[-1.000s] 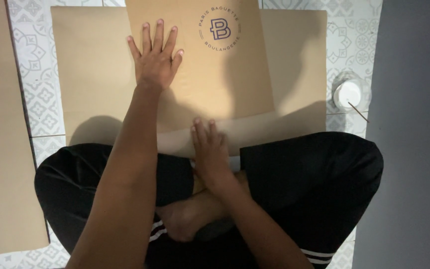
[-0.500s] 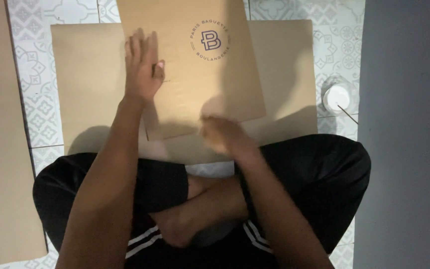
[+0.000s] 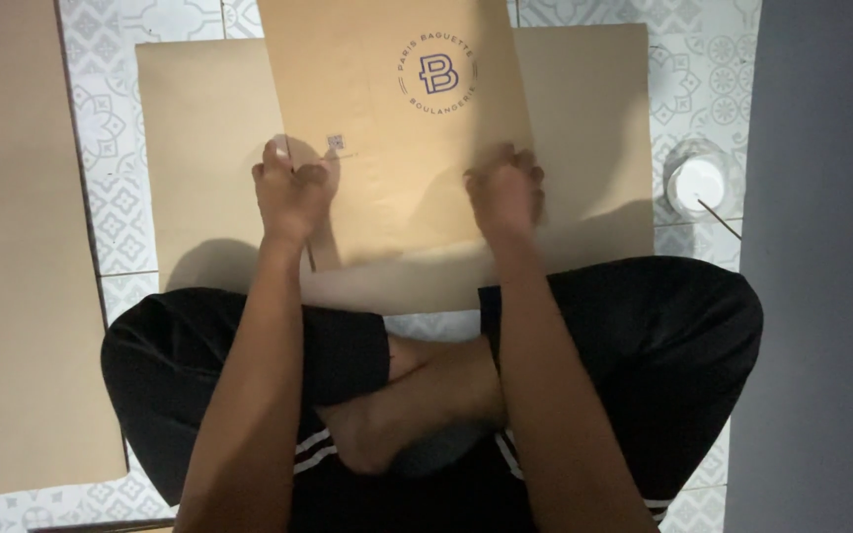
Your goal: The person sits on the floor and folds a large piece of cardboard. They fold the sides inward, press down on the creases, and then fold the top and bottom flaps to create a sealed package.
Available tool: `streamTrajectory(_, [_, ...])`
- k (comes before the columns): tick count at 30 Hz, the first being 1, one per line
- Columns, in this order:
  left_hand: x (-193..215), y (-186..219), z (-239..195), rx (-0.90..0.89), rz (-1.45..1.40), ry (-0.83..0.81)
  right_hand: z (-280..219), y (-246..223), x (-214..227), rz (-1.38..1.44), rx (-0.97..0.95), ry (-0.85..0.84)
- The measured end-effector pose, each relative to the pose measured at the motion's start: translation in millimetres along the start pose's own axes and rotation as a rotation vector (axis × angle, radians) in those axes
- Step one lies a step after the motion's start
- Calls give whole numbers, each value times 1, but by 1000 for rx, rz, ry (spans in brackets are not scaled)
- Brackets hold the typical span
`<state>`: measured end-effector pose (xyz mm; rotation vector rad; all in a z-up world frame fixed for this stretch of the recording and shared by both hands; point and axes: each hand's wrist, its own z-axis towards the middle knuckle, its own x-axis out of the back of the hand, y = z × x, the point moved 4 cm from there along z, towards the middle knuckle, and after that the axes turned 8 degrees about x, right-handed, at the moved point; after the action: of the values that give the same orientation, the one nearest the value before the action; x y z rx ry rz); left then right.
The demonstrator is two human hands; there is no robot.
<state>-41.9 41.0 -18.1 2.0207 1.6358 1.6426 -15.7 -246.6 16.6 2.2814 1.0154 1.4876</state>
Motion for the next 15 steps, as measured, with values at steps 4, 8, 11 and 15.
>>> streamTrajectory(4, [1,-2,0,40,-95,-70,-20,32,-5,1072,-411,140])
streamTrajectory(8, [3,8,-13,6,-188,-107,-27,35,-6,1155,-477,81])
streamTrajectory(11, [8,12,-16,-44,-200,-108,-23,34,-13,1102,-453,47])
streamTrajectory(15, [26,27,-38,-184,-303,-272,-38,35,-14,1061,-440,-17])
